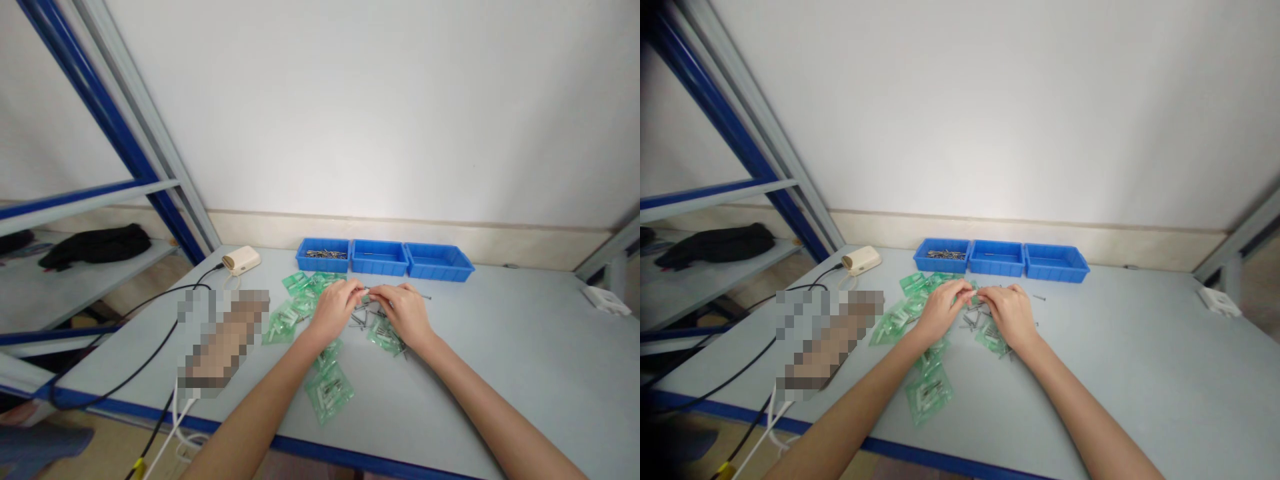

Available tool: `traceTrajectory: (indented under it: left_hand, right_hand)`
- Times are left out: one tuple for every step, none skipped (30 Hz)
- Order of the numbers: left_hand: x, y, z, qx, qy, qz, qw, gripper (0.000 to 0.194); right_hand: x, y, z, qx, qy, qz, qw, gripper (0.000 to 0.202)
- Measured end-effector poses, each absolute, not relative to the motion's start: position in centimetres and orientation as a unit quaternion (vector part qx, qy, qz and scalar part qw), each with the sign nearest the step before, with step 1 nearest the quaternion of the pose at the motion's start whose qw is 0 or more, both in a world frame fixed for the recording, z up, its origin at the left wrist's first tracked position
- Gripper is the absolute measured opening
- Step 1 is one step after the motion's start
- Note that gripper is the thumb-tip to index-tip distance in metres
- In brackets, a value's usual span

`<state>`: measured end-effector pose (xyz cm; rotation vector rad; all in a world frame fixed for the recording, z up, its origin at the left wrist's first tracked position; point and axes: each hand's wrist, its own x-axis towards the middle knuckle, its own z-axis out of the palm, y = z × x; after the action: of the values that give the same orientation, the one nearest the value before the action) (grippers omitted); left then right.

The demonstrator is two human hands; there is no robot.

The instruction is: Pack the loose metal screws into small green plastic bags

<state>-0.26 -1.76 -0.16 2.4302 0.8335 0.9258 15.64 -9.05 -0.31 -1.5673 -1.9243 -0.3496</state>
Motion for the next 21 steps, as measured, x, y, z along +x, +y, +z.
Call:
traceTrajectory:
  left_hand:
    - [-0.27,-1.73,-0.11,0.877,0.297,0.327,0.189,0.02]
    - [-0.28,-1.7,-0.06,0.881,0.299,0.324,0.173,0.023]
    - [-0.29,-1.67,-0.02,0.881,0.305,0.326,0.158,0.026]
    - [-0.29,-1.65,-0.01,0.878,0.313,0.33,0.147,0.028]
    - [-0.29,-1.63,-0.02,0.875,0.321,0.333,0.14,0.03]
    - [-0.28,-1.63,-0.06,0.873,0.326,0.334,0.139,0.032]
    - [-0.26,-1.63,-0.13,0.873,0.325,0.335,0.143,0.032]
    - [-0.25,-1.64,-0.22,0.872,0.319,0.339,0.151,0.03]
    - [-0.23,-1.65,-0.31,0.872,0.308,0.345,0.159,0.025]
    - [-0.23,-1.66,-0.4,0.873,0.295,0.353,0.164,0.02]
    - [-0.23,-1.66,-0.48,0.874,0.281,0.36,0.163,0.016]
    - [-0.25,-1.65,-0.53,0.877,0.27,0.366,0.155,0.013]
    - [-0.27,-1.61,-0.56,0.88,0.264,0.368,0.144,0.011]
    - [-0.29,-1.55,-0.57,0.883,0.26,0.368,0.132,0.01]
    - [-0.33,-1.48,-0.56,0.885,0.259,0.368,0.122,0.009]
    - [-0.36,-1.39,-0.56,0.885,0.26,0.368,0.114,0.008]
    - [-0.38,-1.31,-0.55,0.886,0.259,0.368,0.107,0.009]
    - [-0.41,-1.24,-0.56,0.888,0.257,0.368,0.099,0.01]
    - [-0.42,-1.18,-0.59,0.89,0.256,0.367,0.09,0.012]
    - [-0.44,-1.16,-0.64,0.891,0.255,0.366,0.081,0.015]
    - [-0.44,-1.16,-0.72,0.892,0.254,0.366,0.074,0.017]
  right_hand:
    - [15.75,-9.01,-0.33,-0.589,-0.734,-0.131,0.313,0.015]
    - [15.81,-8.98,-0.34,-0.586,-0.735,-0.127,0.315,0.013]
    - [15.83,-8.96,-0.34,-0.586,-0.734,-0.119,0.32,0.012]
    - [15.82,-8.95,-0.33,-0.589,-0.731,-0.109,0.327,0.012]
    - [15.78,-8.94,-0.34,-0.592,-0.725,-0.1,0.337,0.012]
    - [15.75,-8.93,-0.35,-0.596,-0.719,-0.093,0.345,0.012]
    - [15.74,-8.91,-0.38,-0.599,-0.714,-0.089,0.351,0.011]
    - [15.76,-8.89,-0.41,-0.601,-0.711,-0.089,0.353,0.01]
    - [15.82,-8.87,-0.44,-0.603,-0.71,-0.091,0.352,0.009]
    - [15.92,-8.84,-0.46,-0.604,-0.71,-0.095,0.349,0.009]
    - [16.05,-8.81,-0.48,-0.604,-0.711,-0.097,0.347,0.009]
    - [16.18,-8.78,-0.48,-0.604,-0.711,-0.098,0.345,0.01]
    - [16.32,-8.76,-0.48,-0.604,-0.711,-0.097,0.347,0.011]
    - [16.44,-8.73,-0.46,-0.604,-0.71,-0.094,0.35,0.012]
    - [16.53,-8.7,-0.44,-0.604,-0.708,-0.089,0.355,0.013]
    - [16.58,-8.68,-0.41,-0.604,-0.707,-0.082,0.36,0.014]
    - [16.6,-8.66,-0.38,-0.603,-0.706,-0.073,0.364,0.015]
    - [16.57,-8.64,-0.34,-0.602,-0.706,-0.065,0.367,0.016]
    - [16.52,-8.64,-0.31,-0.601,-0.708,-0.059,0.367,0.015]
    - [16.45,-8.66,-0.27,-0.599,-0.711,-0.055,0.365,0.014]
    - [16.37,-8.69,-0.24,-0.596,-0.715,-0.055,0.361,0.012]
